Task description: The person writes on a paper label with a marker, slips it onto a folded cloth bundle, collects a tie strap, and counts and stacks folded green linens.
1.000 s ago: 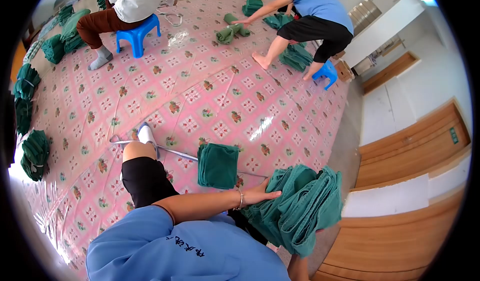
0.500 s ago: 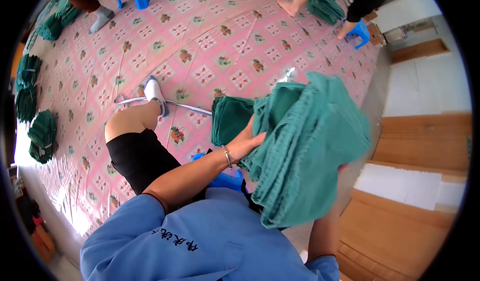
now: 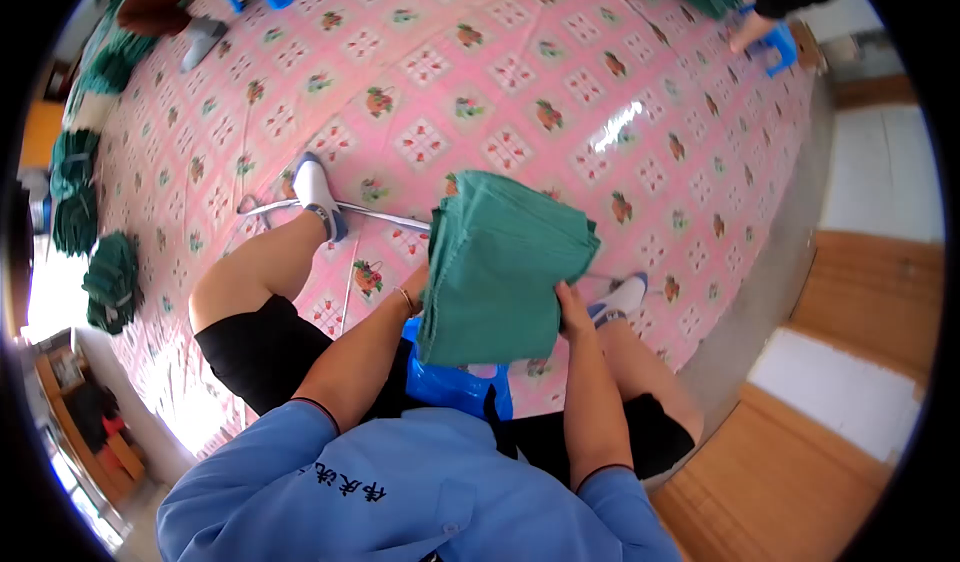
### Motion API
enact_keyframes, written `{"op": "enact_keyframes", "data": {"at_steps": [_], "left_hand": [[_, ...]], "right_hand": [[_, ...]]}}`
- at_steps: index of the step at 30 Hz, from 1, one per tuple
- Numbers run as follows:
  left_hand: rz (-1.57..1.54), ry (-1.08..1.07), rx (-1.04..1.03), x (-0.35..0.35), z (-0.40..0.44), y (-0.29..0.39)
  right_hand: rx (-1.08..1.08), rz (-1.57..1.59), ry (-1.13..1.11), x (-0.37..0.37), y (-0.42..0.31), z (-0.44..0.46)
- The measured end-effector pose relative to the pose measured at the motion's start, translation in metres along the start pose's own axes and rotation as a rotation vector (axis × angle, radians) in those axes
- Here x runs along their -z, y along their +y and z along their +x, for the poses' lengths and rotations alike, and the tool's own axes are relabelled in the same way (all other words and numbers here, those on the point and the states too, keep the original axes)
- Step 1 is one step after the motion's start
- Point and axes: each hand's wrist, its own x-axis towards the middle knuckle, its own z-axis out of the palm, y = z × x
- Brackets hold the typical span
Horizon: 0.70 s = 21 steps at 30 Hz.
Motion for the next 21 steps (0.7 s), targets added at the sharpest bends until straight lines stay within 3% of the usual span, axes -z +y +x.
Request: {"op": "enact_keyframes", "data": {"at_steps": [3,5,7,8,11,15,16,19,21], "left_hand": [[0.003,-0.067,0.071,0.003,0.013,-0.005],[-0.019,-0.094,0.115,0.004,0.021,-0.005],[-0.055,-0.117,0.155,0.004,0.028,-0.001],[-0.081,-0.125,0.168,0.005,0.031,0.003],[-0.179,-0.164,0.164,0.013,0.041,0.023],[-0.232,-0.134,0.076,0.043,0.018,0.073],[-0.168,-0.05,0.014,0.044,0.007,0.093],[0.351,0.402,-0.345,-0.041,-0.051,0.166],[0.815,0.205,-0.556,-0.083,-0.073,0.18]], "right_hand": [[0.159,0.002,0.014,-0.014,-0.019,-0.008],[0.167,0.033,-0.053,-0.009,-0.025,-0.008],[0.045,-0.04,-0.078,-0.009,-0.038,-0.005],[0.1,-0.065,-0.064,-0.011,-0.037,-0.001],[0.251,-0.061,-0.062,-0.016,-0.038,-0.003],[0.286,-0.018,-0.117,-0.015,-0.056,-0.013],[0.312,0.018,-0.109,-0.013,-0.053,-0.01],[0.29,0.114,-0.12,-0.002,-0.053,-0.019],[0.274,0.242,-0.159,0.001,-0.039,-0.003]]}}
